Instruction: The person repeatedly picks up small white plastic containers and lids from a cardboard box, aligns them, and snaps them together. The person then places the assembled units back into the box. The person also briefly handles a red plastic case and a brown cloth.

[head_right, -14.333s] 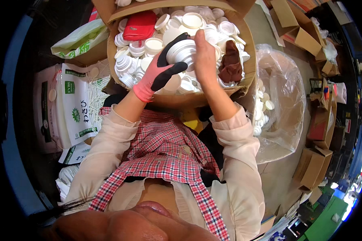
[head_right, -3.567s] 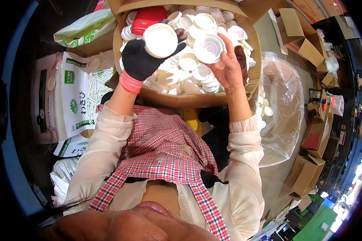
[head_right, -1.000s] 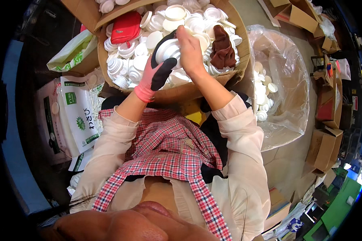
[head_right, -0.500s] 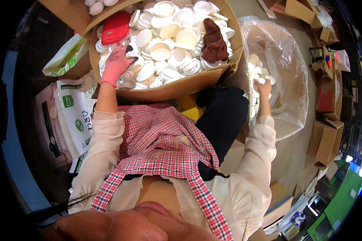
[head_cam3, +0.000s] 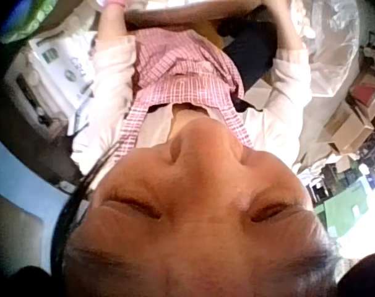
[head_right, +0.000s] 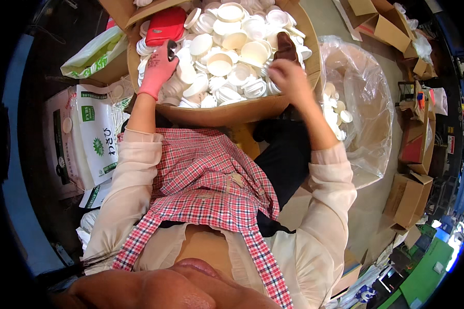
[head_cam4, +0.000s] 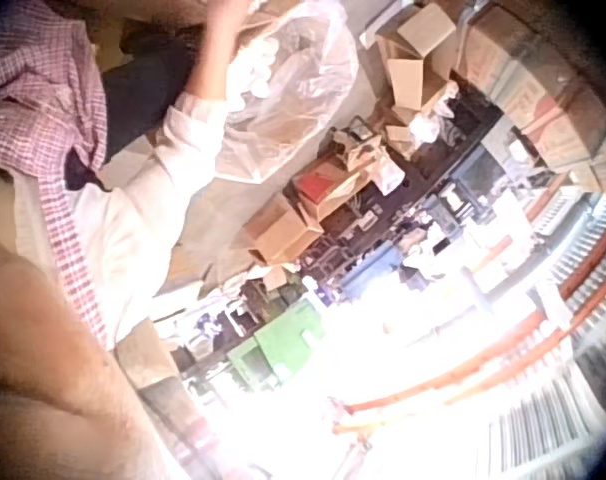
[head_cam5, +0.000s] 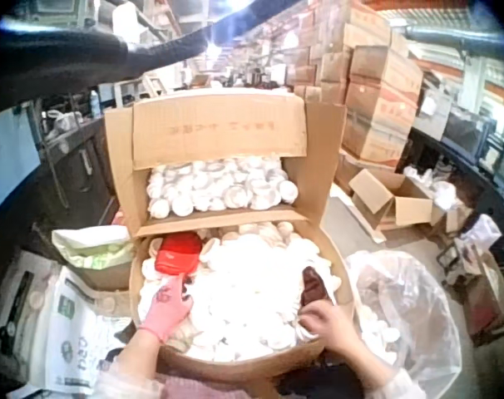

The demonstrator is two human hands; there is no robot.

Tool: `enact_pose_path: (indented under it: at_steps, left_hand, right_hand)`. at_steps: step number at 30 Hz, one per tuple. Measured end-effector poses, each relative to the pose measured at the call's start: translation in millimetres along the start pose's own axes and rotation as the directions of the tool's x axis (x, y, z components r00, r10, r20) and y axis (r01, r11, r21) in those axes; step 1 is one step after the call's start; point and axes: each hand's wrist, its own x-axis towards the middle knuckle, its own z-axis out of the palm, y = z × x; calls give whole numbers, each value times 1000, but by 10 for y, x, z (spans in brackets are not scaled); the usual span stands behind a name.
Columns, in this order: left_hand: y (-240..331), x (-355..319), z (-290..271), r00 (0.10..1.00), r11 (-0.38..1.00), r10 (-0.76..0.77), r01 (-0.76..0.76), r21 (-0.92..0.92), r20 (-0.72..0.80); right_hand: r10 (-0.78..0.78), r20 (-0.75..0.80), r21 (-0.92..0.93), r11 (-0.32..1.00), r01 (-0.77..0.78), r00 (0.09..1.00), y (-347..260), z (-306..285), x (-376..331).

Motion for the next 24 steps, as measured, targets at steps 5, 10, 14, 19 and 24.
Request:
enact_pose_path:
  at_steps: [5, 10, 14, 19, 24]
  left_hand:
    - [-55, 14, 160, 931, 936, 331, -304, -174, 155]
    - [34, -166, 190, 876, 914, 250, -353, 197, 412]
    - [201, -201, 227, 908, 824, 273, -391, 410, 317]
    - [53, 29, 61, 992, 940, 127, -122, -319, -5]
    - [142, -85, -116, 956, -298, 149, 286, -911, 252]
  right_hand:
    - [6, 369, -344, 930, 131, 929, 78, 1218, 130]
    - [64, 482, -159, 987, 15, 874, -58, 1070, 354]
    - [96, 364, 335, 915, -227, 926, -168, 582, 518]
    - [83, 266, 928, 249, -279, 960, -47, 467, 577]
    - [28, 291, 894, 349, -282, 956, -364, 744, 518]
